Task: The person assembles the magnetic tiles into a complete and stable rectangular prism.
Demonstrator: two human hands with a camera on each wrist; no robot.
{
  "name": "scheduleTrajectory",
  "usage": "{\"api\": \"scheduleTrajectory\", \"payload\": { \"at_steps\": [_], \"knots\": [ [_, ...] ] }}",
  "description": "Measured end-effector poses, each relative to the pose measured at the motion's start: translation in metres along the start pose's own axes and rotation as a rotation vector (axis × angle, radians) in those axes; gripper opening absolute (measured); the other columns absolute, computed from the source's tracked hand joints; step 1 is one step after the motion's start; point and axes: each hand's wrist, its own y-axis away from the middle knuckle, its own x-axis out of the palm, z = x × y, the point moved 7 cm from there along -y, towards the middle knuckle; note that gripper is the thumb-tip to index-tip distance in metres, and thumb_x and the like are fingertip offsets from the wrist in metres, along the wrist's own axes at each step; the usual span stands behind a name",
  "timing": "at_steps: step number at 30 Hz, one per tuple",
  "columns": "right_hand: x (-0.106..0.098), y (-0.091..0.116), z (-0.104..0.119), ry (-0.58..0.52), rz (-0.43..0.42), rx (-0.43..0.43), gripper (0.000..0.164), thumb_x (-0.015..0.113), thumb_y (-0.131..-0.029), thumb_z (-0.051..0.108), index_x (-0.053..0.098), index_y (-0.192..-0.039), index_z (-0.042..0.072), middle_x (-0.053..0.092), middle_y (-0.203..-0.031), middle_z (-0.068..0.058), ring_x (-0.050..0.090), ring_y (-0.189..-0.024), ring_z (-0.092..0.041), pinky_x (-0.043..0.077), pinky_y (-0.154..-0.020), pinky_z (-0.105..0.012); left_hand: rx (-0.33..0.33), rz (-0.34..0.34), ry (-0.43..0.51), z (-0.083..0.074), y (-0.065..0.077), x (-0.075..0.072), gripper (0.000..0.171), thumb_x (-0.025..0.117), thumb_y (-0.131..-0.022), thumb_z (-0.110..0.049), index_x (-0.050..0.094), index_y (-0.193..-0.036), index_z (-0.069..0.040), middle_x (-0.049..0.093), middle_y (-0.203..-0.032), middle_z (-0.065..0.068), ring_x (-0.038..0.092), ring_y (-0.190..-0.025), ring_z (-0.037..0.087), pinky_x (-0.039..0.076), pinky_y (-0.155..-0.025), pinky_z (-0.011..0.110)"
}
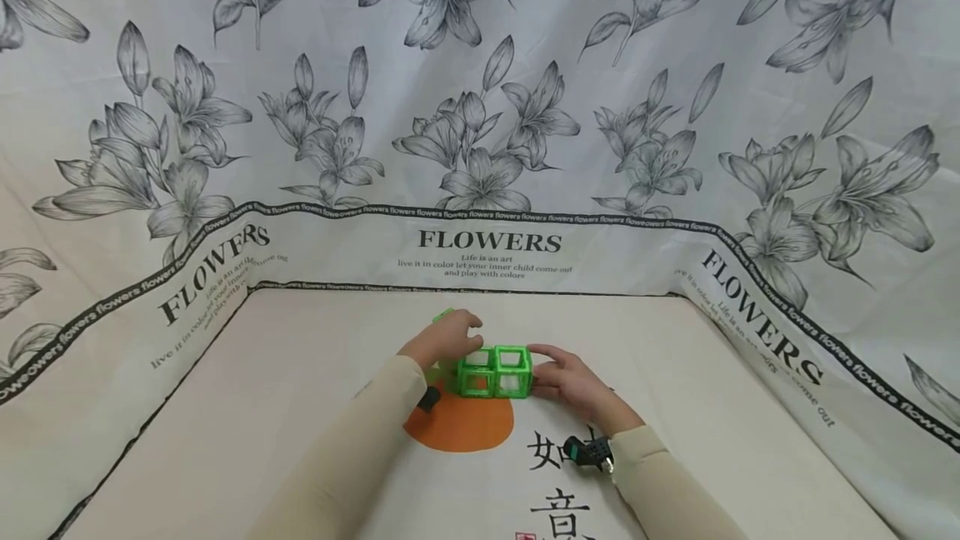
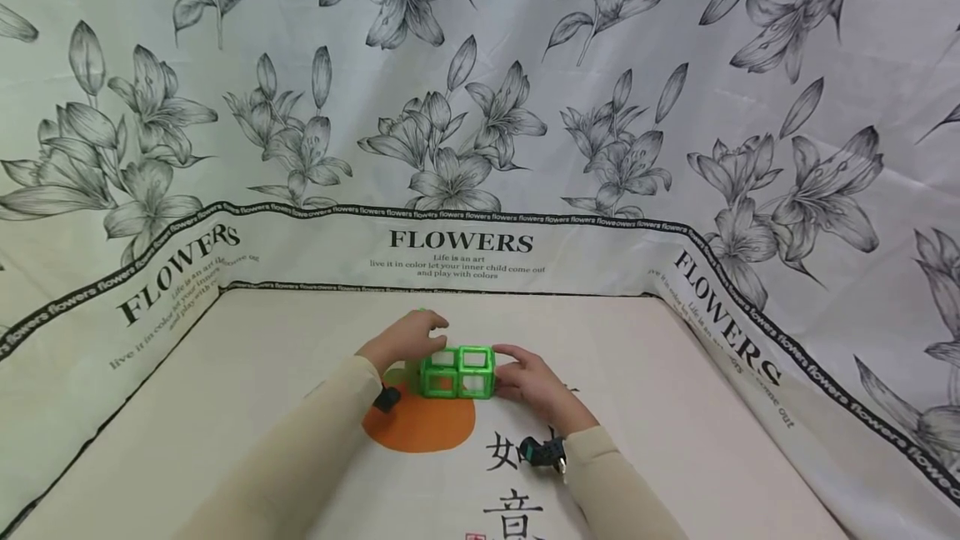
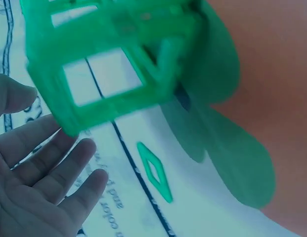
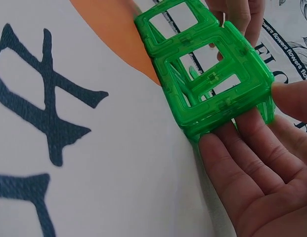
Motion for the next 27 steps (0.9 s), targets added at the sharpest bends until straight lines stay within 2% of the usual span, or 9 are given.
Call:
{"api": "scheduleTrajectory", "payload": {
  "at_steps": [6,15,21,27],
  "knots": [
    [0.000,0.000,0.001,-0.003,0.005,-0.002,0.056,0.054,-0.096,0.013,0.035,-0.148,0.009,0.064,-0.119,-0.018,0.068,-0.102,-0.025,0.055,-0.090,-0.037,-0.020,-0.027,-0.017,0.017,-0.007,-0.002,0.045,0.053,-0.093,-0.023,0.056,-0.134,-0.006,0.058,-0.136,0.010,0.051,-0.130,0.026,0.040,-0.110,0.040],
    [-0.001,0.002,0.003,0.001,0.012,-0.002,0.055,0.052,-0.097,0.013,0.035,-0.149,0.009,0.064,-0.120,-0.018,0.068,-0.104,-0.025,0.055,-0.091,-0.037,-0.062,-0.094,0.021,0.030,-0.017,-0.006,0.048,0.056,-0.089,-0.019,0.055,-0.135,-0.005,0.057,-0.137,0.012,0.050,-0.130,0.028,0.039,-0.111,0.041],
    [-0.001,0.002,0.002,0.003,0.037,-0.009,0.055,0.052,-0.098,0.014,0.032,-0.149,0.006,0.063,-0.121,-0.021,0.067,-0.105,-0.026,0.054,-0.092,-0.037,-0.130,-0.131,0.022,0.041,-0.026,-0.006,0.052,0.065,-0.087,-0.020,0.055,-0.135,-0.004,0.055,-0.135,0.014,0.052,-0.125,0.028,0.041,-0.109,0.041],
    [0.000,0.001,0.002,0.005,0.032,0.009,0.056,0.053,-0.098,0.016,0.033,-0.149,0.008,0.062,-0.123,-0.022,0.067,-0.106,-0.026,0.054,-0.094,-0.038,-0.217,-0.144,0.074,0.051,-0.029,-0.006,0.057,0.069,-0.084,-0.019,0.053,-0.136,-0.002,0.052,-0.135,0.015,0.053,-0.120,0.027,0.042,-0.107,0.041]
  ]
}}
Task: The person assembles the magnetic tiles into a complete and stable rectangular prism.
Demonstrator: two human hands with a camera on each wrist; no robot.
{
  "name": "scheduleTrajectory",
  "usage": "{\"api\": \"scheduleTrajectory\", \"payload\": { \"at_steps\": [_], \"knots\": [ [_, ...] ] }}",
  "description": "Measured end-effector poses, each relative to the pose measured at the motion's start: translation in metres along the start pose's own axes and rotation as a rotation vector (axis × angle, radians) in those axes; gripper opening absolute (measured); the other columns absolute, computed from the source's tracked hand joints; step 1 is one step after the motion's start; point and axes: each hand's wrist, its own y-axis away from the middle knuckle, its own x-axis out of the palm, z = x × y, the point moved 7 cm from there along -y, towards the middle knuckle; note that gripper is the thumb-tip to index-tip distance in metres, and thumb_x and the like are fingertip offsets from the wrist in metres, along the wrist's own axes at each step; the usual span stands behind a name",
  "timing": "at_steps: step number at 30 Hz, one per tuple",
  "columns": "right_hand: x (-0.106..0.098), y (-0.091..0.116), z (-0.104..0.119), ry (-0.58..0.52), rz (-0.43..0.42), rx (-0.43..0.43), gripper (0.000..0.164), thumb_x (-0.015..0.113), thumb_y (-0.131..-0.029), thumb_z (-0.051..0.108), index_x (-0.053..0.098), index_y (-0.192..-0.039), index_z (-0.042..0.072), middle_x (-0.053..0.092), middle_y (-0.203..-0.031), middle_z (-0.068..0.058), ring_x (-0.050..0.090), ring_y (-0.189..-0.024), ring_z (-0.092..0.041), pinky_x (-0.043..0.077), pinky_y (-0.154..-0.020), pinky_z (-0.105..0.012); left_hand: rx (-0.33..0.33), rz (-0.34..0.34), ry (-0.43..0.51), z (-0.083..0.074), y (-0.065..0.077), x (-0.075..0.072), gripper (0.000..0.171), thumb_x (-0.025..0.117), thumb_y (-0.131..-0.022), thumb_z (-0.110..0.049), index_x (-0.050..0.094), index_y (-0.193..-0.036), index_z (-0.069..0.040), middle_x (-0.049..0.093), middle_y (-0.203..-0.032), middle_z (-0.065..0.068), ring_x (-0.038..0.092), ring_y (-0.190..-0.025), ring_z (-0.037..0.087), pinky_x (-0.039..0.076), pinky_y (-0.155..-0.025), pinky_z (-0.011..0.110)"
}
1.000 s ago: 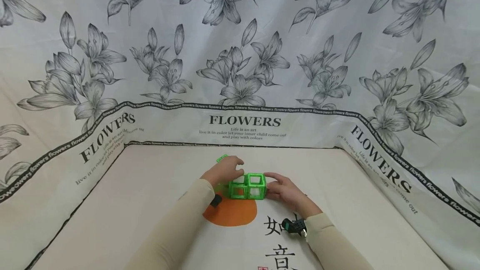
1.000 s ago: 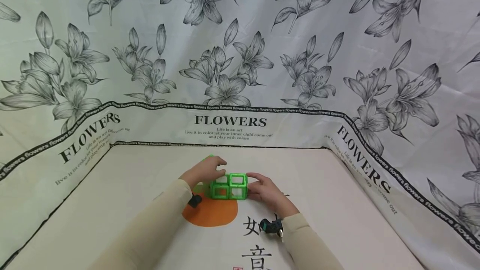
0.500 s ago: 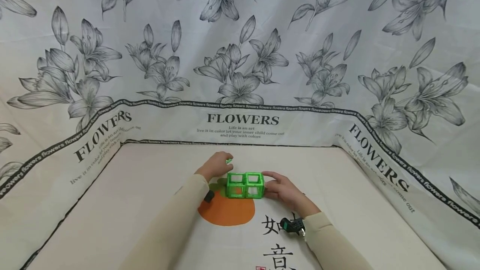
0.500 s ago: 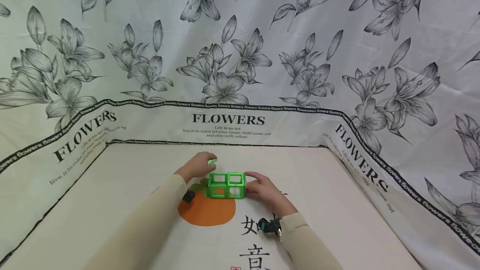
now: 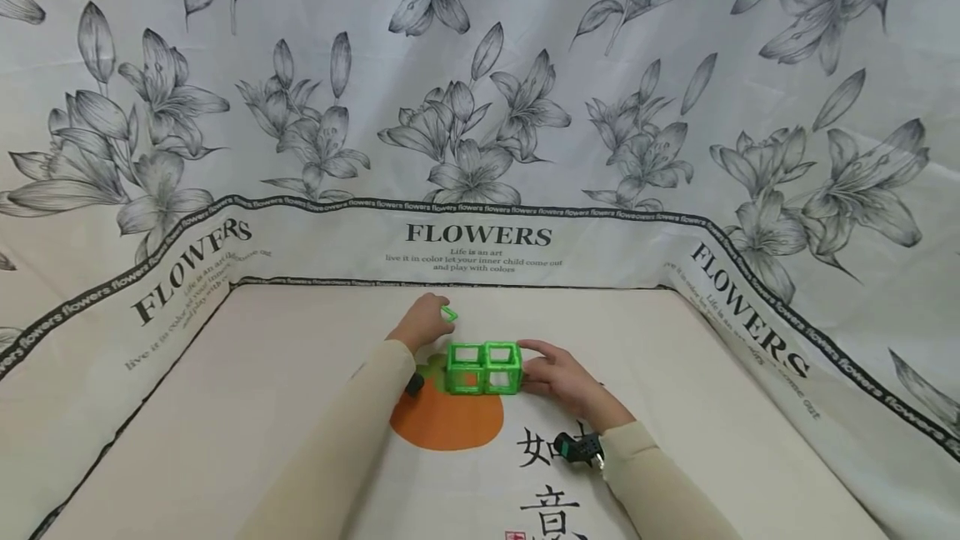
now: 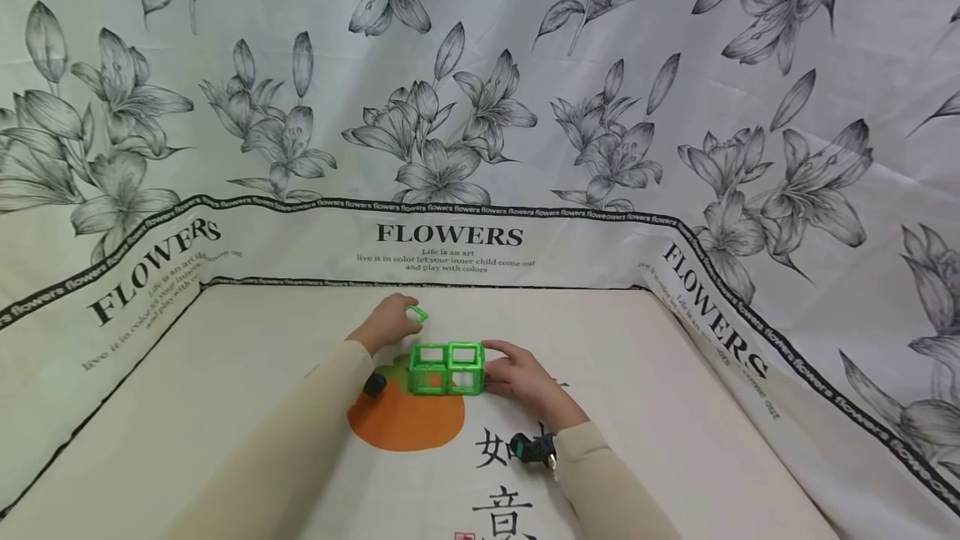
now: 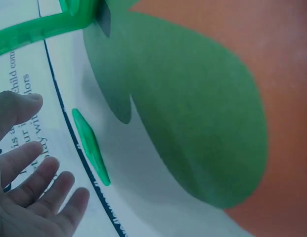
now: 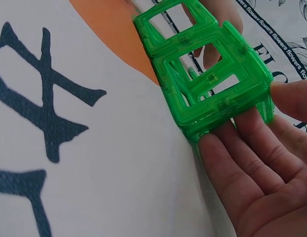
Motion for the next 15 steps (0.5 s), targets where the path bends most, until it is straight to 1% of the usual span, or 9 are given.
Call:
{"api": "scheduleTrajectory", "payload": {
  "at_steps": [5,7,12,15],
  "knots": [
    [-0.001,-0.001,0.003,0.002,-0.005,-0.005,0.056,0.054,-0.097,0.016,0.034,-0.149,0.008,0.062,-0.123,-0.023,0.067,-0.106,-0.028,0.053,-0.094,-0.039,-0.035,-0.011,-0.011,0.004,-0.006,-0.001,0.059,0.070,-0.084,-0.021,0.052,-0.137,-0.001,0.052,-0.137,0.017,0.053,-0.118,0.028,0.043,-0.106,0.041],
    [0.000,0.000,0.003,0.005,-0.004,-0.005,0.056,0.053,-0.098,0.016,0.034,-0.149,0.008,0.061,-0.123,-0.023,0.066,-0.107,-0.028,0.053,-0.094,-0.040,-0.045,-0.006,-0.013,0.006,-0.009,0.000,0.060,0.070,-0.084,-0.021,0.051,-0.137,0.000,0.051,-0.138,0.017,0.052,-0.119,0.029,0.042,-0.106,0.042],
    [0.001,0.001,0.002,0.009,-0.005,-0.002,0.055,0.053,-0.098,0.015,0.034,-0.149,0.007,0.061,-0.124,-0.023,0.066,-0.107,-0.029,0.054,-0.093,-0.039,-0.084,0.006,0.014,0.010,-0.013,0.002,0.063,0.071,-0.084,-0.023,0.050,-0.138,0.000,0.050,-0.140,0.017,0.050,-0.125,0.031,0.041,-0.108,0.044],
    [0.000,0.001,0.001,0.005,-0.009,0.000,0.055,0.053,-0.098,0.013,0.034,-0.149,0.008,0.061,-0.124,-0.022,0.066,-0.107,-0.028,0.054,-0.093,-0.039,-0.091,0.011,0.013,0.010,-0.015,0.003,0.063,0.072,-0.084,-0.024,0.050,-0.138,0.000,0.051,-0.140,0.017,0.050,-0.125,0.032,0.041,-0.108,0.043]
  ]
}}
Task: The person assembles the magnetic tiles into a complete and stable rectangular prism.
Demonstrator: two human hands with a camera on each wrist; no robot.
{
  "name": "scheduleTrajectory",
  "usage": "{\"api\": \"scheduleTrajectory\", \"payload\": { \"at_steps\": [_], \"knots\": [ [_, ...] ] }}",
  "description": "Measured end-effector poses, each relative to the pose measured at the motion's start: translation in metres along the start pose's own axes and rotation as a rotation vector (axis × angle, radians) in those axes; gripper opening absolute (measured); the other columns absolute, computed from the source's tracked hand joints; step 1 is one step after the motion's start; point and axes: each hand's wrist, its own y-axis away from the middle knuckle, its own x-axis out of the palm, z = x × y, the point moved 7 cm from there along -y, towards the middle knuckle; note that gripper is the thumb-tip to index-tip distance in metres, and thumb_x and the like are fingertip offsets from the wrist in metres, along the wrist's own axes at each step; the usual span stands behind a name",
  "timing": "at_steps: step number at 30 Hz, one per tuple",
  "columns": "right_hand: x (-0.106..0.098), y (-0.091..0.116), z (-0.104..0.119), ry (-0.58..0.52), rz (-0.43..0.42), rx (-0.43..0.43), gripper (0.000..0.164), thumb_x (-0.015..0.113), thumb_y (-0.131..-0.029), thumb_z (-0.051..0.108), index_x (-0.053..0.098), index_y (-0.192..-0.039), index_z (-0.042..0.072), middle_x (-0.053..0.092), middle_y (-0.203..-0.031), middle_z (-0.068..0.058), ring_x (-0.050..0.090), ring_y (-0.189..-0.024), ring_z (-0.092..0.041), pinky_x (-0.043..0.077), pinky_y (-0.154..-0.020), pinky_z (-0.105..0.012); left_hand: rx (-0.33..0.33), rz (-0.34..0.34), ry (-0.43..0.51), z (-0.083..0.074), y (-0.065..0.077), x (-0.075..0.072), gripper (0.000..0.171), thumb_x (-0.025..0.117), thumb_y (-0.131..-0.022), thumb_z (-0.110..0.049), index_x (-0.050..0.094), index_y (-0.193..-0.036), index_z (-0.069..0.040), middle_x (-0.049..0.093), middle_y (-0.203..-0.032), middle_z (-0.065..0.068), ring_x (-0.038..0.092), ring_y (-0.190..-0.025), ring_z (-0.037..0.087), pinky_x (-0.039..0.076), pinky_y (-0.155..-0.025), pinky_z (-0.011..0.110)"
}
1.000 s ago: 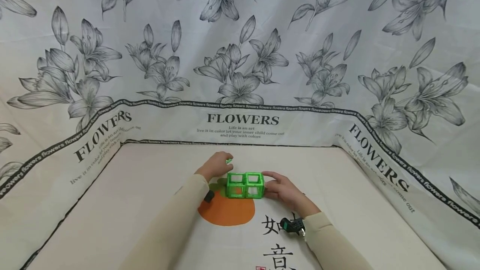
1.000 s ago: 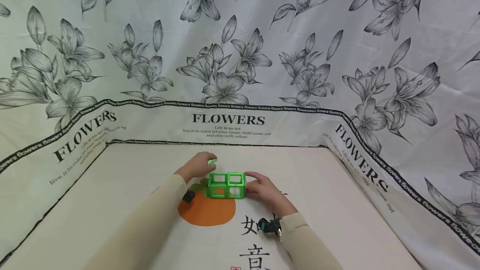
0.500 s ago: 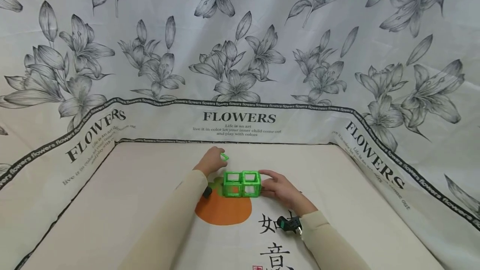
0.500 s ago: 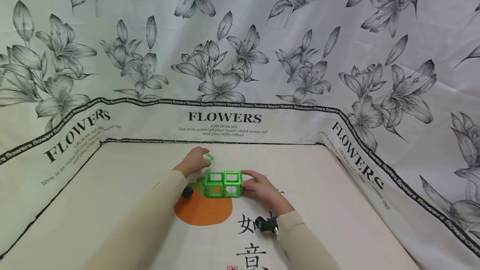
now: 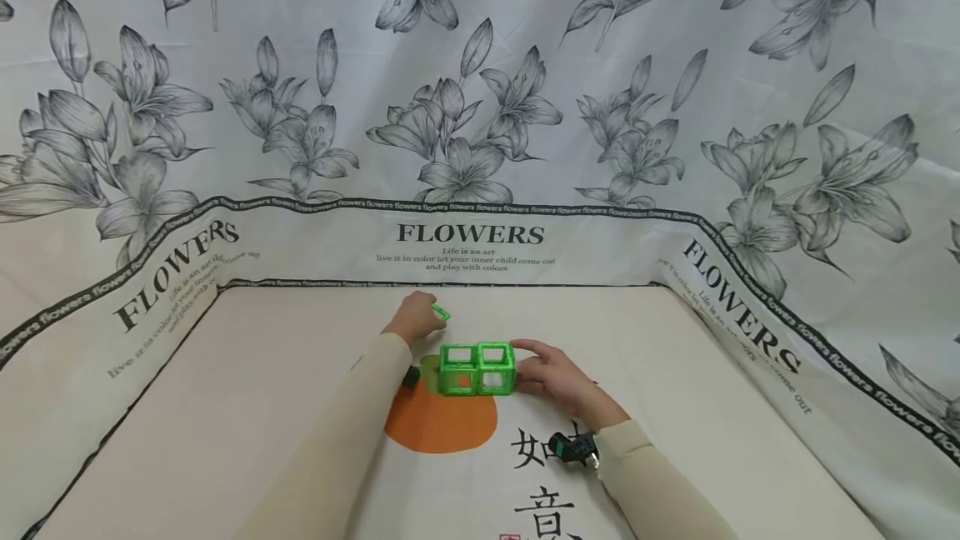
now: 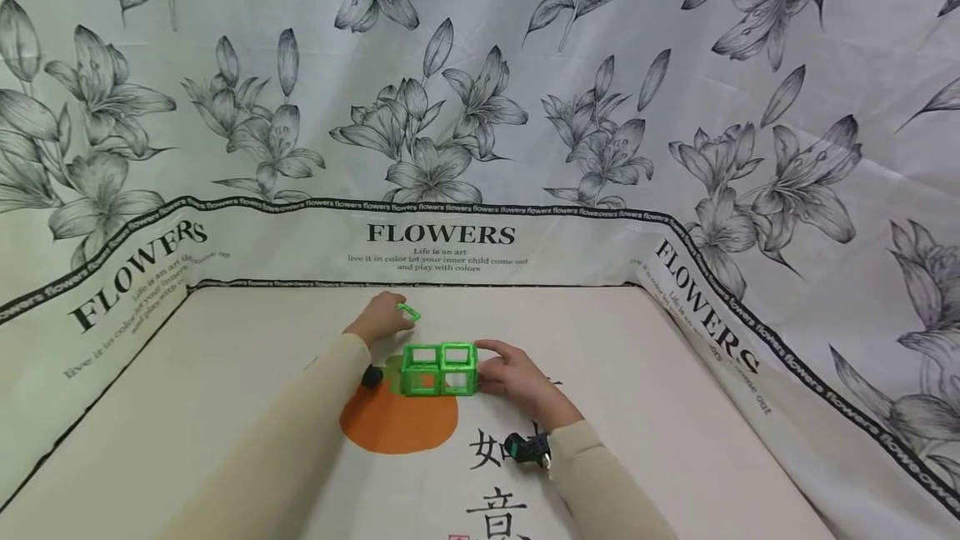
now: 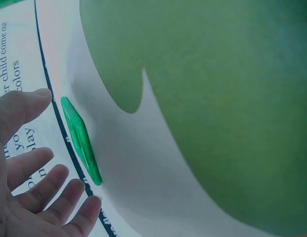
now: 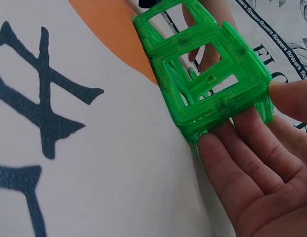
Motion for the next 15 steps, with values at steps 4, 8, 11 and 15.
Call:
{"api": "scheduleTrajectory", "payload": {
  "at_steps": [4,8,11,15],
  "knots": [
    [0.0007,0.0005,0.0001,0.000,0.006,-0.002,0.055,0.053,-0.098,0.013,0.034,-0.149,0.008,0.061,-0.123,-0.021,0.067,-0.106,-0.028,0.054,-0.093,-0.039,-0.015,0.024,-0.023,-0.0005,-0.0010,0.0009,0.063,0.072,-0.084,-0.024,0.050,-0.138,0.000,0.053,-0.138,0.016,0.052,-0.122,0.031,0.043,-0.106,0.043],
    [0.0015,0.0011,0.0010,-0.003,0.012,-0.011,0.056,0.053,-0.098,0.013,0.033,-0.149,0.007,0.061,-0.123,-0.021,0.067,-0.106,-0.028,0.054,-0.094,-0.040,-0.035,0.049,-0.052,-0.0007,-0.0008,0.0015,0.060,0.072,-0.084,-0.024,0.053,-0.135,-0.001,0.056,-0.131,0.015,0.054,-0.113,0.029,0.046,-0.101,0.044],
    [0.0011,0.0013,0.0012,0.000,0.009,-0.016,0.055,0.053,-0.098,0.013,0.034,-0.149,0.007,0.062,-0.122,-0.021,0.067,-0.106,-0.029,0.054,-0.094,-0.040,-0.040,0.058,-0.077,-0.0016,-0.0017,0.0022,0.055,0.071,-0.084,-0.024,0.055,-0.132,-0.001,0.058,-0.125,0.014,0.055,-0.107,0.028,0.047,-0.097,0.044],
    [0.0003,0.0012,0.0005,0.001,0.009,-0.017,0.054,0.052,-0.098,0.012,0.034,-0.149,0.007,0.062,-0.122,-0.021,0.067,-0.106,-0.030,0.054,-0.094,-0.041,-0.059,0.054,-0.104,-0.0016,-0.0041,0.0036,0.048,0.071,-0.084,-0.022,0.058,-0.126,-0.003,0.061,-0.116,0.011,0.055,-0.099,0.025,0.049,-0.090,0.040]
  ]
}}
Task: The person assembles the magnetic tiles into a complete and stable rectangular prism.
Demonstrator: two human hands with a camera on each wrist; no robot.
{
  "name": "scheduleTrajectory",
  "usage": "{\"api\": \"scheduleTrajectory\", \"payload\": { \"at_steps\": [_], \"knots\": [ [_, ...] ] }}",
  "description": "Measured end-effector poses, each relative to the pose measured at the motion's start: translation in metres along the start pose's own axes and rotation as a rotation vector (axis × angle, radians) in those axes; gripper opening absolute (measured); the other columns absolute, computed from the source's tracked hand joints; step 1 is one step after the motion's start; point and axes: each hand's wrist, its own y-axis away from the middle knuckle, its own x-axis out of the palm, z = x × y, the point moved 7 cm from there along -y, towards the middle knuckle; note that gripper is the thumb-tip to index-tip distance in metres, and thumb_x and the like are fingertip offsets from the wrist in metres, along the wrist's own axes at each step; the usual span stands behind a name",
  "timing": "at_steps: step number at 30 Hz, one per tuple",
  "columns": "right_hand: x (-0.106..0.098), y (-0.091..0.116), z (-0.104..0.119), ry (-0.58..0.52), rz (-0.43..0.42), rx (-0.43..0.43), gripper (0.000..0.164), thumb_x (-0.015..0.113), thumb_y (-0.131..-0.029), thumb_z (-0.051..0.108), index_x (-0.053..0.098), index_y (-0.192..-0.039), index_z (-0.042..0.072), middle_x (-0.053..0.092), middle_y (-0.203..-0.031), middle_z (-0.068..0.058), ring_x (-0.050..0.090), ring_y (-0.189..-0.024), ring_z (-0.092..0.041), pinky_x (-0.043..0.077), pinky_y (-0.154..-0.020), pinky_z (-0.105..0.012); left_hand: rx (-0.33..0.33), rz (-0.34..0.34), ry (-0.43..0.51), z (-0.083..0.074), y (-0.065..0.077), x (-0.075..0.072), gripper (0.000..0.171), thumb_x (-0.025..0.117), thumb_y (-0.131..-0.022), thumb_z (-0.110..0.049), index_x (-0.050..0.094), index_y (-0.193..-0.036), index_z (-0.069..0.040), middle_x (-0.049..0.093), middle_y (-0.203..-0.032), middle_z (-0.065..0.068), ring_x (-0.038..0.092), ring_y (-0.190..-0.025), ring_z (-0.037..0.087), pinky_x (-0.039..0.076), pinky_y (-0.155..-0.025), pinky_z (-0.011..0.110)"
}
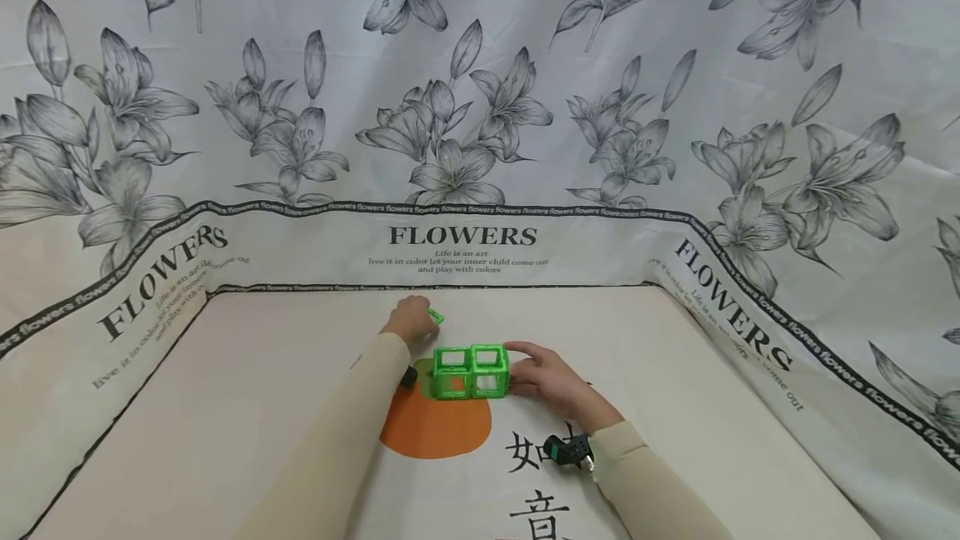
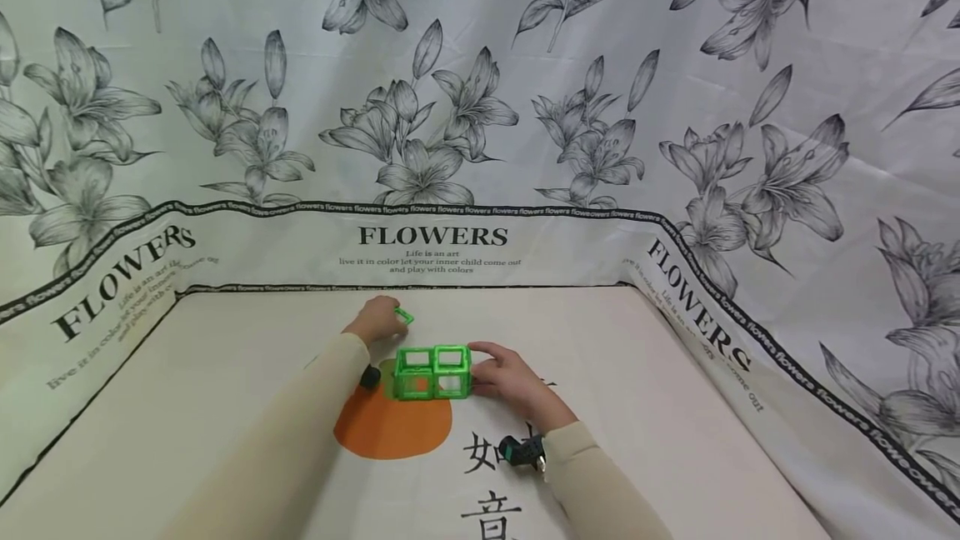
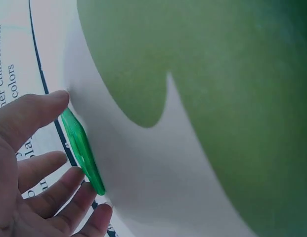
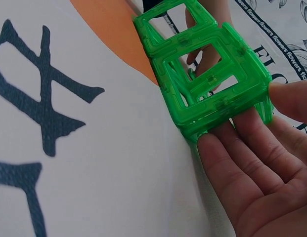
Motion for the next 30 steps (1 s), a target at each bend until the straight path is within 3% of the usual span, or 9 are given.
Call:
{"api": "scheduleTrajectory", "payload": {
  "at_steps": [5,8,18,25,30],
  "knots": [
    [0.002,0.000,0.000,-0.009,0.004,0.004,0.055,0.053,-0.097,0.010,0.033,-0.149,0.007,0.062,-0.121,-0.020,0.067,-0.106,-0.029,0.054,-0.094,-0.041,-0.013,-0.013,-0.002,0.004,-0.003,0.001,0.041,0.070,-0.083,-0.019,0.061,-0.120,-0.003,0.061,-0.108,0.010,0.056,-0.094,0.024,0.049,-0.085,0.038],
    [0.003,0.001,0.001,-0.013,0.006,0.002,0.056,0.053,-0.097,0.010,0.034,-0.149,0.007,0.063,-0.121,-0.019,0.067,-0.106,-0.029,0.054,-0.093,-0.041,-0.016,-0.022,0.008,0.006,-0.003,0.001,0.043,0.071,-0.082,-0.019,0.061,-0.120,-0.003,0.061,-0.109,0.012,0.055,-0.097,0.026,0.049,-0.089,0.041],
    [0.002,0.000,0.001,-0.004,0.007,0.005,0.055,0.053,-0.097,0.011,0.034,-0.149,0.008,0.062,-0.121,-0.019,0.067,-0.106,-0.029,0.054,-0.093,-0.041,0.014,-0.063,0.015,0.007,0.003,-0.006,0.065,0.073,-0.076,-0.022,0.052,-0.135,-0.001,0.056,-0.127,0.020,0.047,-0.120,0.037,0.041,-0.104,0.051],
    [0.000,0.001,0.002,-0.007,0.000,0.010,0.056,0.054,-0.097,0.010,0.034,-0.149,0.008,0.065,-0.118,-0.020,0.067,-0.105,-0.028,0.055,-0.092,-0.040,-0.023,-0.053,-0.004,0.011,-0.003,-0.002,0.043,0.073,-0.078,-0.023,0.063,-0.113,0.001,0.061,-0.102,0.013,0.052,-0.097,0.028,0.048,-0.090,0.044],
    [0.001,0.002,0.002,-0.011,-0.006,0.023,0.056,0.054,-0.097,0.010,0.034,-0.149,0.009,0.066,-0.118,-0.021,0.068,-0.104,-0.028,0.054,-0.092,-0.040,-0.064,-0.048,0.024,0.017,-0.006,0.001,0.040,0.074,-0.077,-0.023,0.064,-0.110,-0.001,0.061,-0.097,0.011,0.053,-0.091,0.027,0.049,-0.083,0.041]
  ]
}}
